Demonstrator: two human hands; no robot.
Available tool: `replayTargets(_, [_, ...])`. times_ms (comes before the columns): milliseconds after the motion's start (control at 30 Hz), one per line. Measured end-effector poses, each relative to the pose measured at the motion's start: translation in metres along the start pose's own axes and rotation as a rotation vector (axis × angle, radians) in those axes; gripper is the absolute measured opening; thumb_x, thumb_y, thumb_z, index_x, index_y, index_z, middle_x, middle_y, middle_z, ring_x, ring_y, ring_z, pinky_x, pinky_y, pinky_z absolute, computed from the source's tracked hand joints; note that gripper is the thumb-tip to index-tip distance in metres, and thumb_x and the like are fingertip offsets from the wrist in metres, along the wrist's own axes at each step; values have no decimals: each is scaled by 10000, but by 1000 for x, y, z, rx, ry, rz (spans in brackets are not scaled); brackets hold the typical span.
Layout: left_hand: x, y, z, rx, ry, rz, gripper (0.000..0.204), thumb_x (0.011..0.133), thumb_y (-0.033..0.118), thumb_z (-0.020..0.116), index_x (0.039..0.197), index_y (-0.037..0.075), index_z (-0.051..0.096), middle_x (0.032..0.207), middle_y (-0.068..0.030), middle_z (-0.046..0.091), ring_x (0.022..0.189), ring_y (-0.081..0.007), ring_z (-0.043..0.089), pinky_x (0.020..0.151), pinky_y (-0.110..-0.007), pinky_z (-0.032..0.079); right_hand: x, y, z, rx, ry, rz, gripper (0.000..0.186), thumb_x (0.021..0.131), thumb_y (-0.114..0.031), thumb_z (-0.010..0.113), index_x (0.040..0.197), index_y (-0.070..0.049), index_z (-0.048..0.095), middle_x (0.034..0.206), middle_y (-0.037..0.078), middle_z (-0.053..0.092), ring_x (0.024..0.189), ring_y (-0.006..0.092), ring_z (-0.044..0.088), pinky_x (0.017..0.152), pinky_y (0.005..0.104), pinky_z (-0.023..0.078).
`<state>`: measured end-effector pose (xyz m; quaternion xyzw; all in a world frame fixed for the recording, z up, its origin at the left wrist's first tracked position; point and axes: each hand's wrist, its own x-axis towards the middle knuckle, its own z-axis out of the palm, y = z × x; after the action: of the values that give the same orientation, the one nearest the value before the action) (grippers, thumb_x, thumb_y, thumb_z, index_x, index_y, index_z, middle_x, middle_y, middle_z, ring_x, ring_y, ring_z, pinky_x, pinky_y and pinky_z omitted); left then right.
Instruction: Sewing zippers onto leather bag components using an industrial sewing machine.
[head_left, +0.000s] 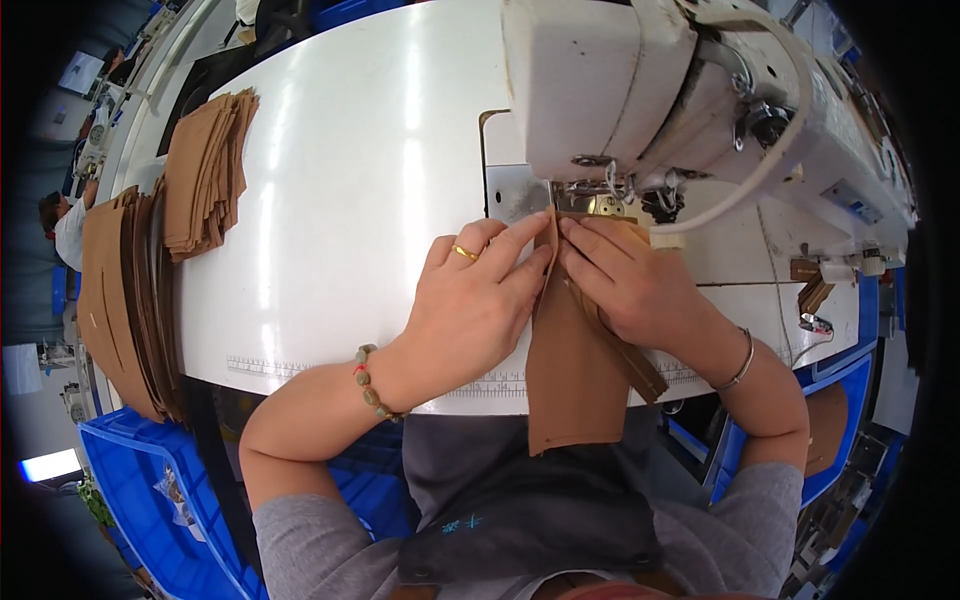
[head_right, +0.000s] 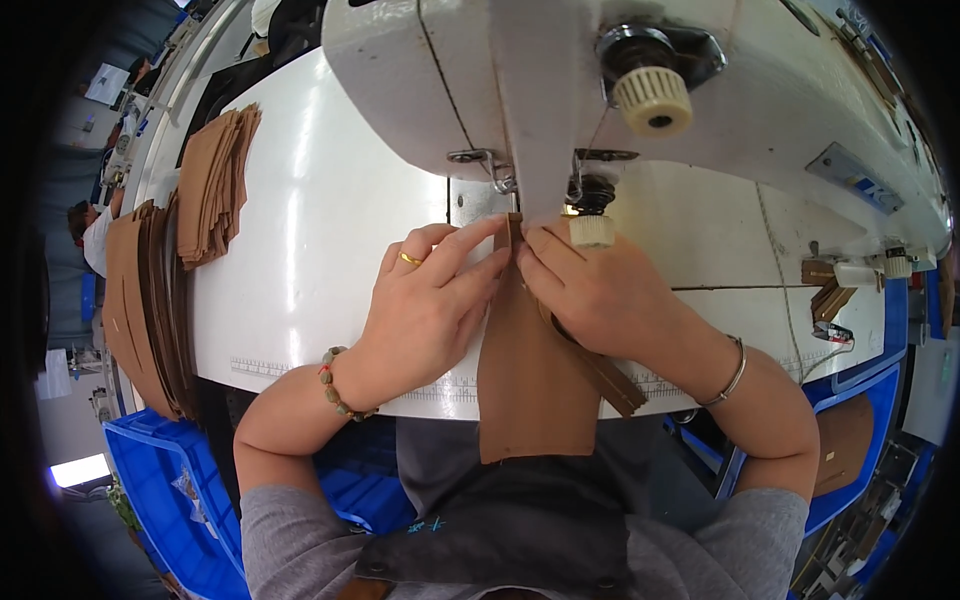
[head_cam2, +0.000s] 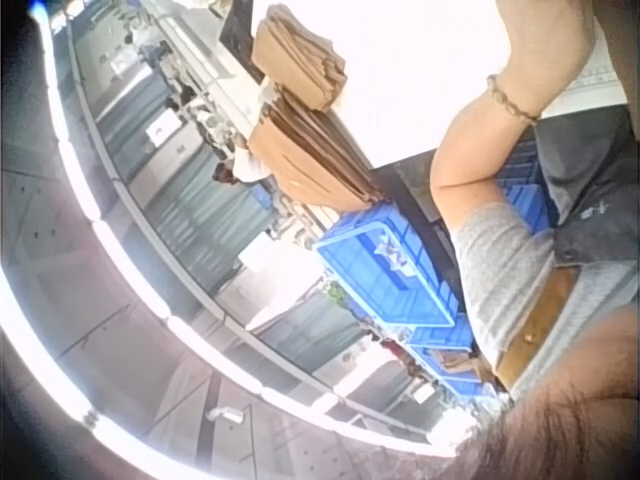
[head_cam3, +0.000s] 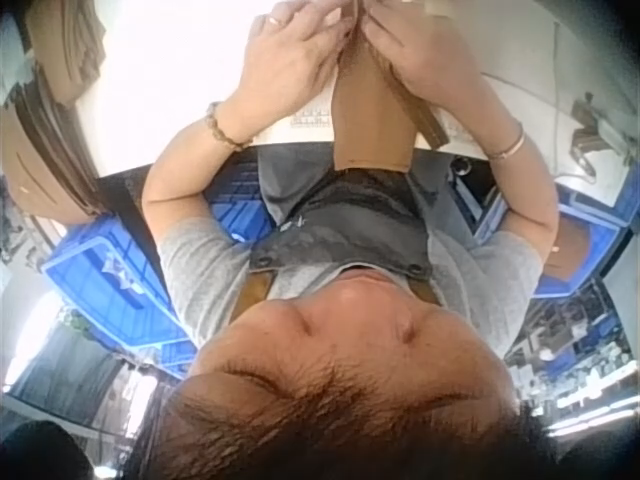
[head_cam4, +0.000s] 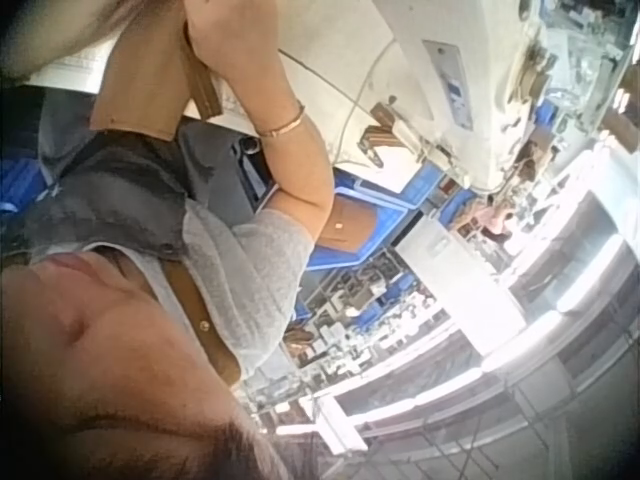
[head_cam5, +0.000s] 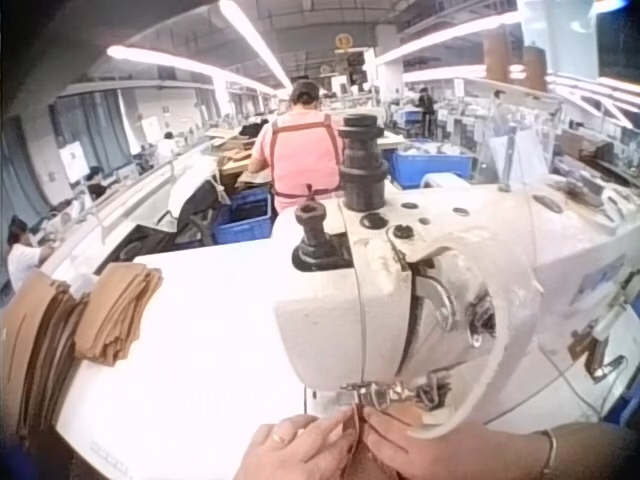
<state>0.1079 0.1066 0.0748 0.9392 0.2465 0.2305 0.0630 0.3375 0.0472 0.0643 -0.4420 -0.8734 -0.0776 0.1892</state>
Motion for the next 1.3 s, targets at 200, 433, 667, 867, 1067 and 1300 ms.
replayTargets(200, [-1,-1,0,-62,-33,0,350,843,112,692,1188,58,721,1374,-84,637,1199,-301,596,985,-456,465,2,1,1,-14,68,-6,367,784,-107,681,1129,19,694,1159,123,694,1027,232,706,699,338,580])
replayTargets(433, [-1,0,2,27,-94,37,329,861,128,716,1183,67,690,1307,-82,659,1291,-330,573,1098,-540,436,12,0,-2,-33,130,-18,424,802,-108,695,1221,-46,693,1298,84,697,991,204,714,664,306,577])
replayTargets(667, [-2,1,4,79,-103,58,380,867,112,725,1238,58,661,1298,-90,647,1282,-312,574,1107,-528,435,-3,11,2,-64,34,-10,450,811,-83,707,1257,-25,687,1338,79,672,967,231,693,780,320,592])
replayTargets(867, [5,-1,6,-92,-89,18,534,820,65,724,1336,-27,617,1327,-138,612,1229,-323,574,1093,-485,439,2,9,0,-55,85,-14,250,783,-127,682,1012,-28,702,1064,40,664,819,198,671,714,354,520])
replayTargets(1067, [4,-3,4,-20,-90,28,575,810,68,724,1373,16,618,1404,-105,580,1255,-333,554,1095,-486,437,1,9,-4,-56,77,-32,270,775,-144,686,1021,-33,709,1056,42,668,825,196,679,697,358,518])
replayTargets(1300, [0,-1,6,10,-117,4,596,832,105,735,1408,42,593,1456,-83,585,1309,-319,553,1128,-525,421,3,6,4,-64,174,-20,325,778,-127,702,1084,-20,736,1189,56,715,942,203,720,789,349,547])
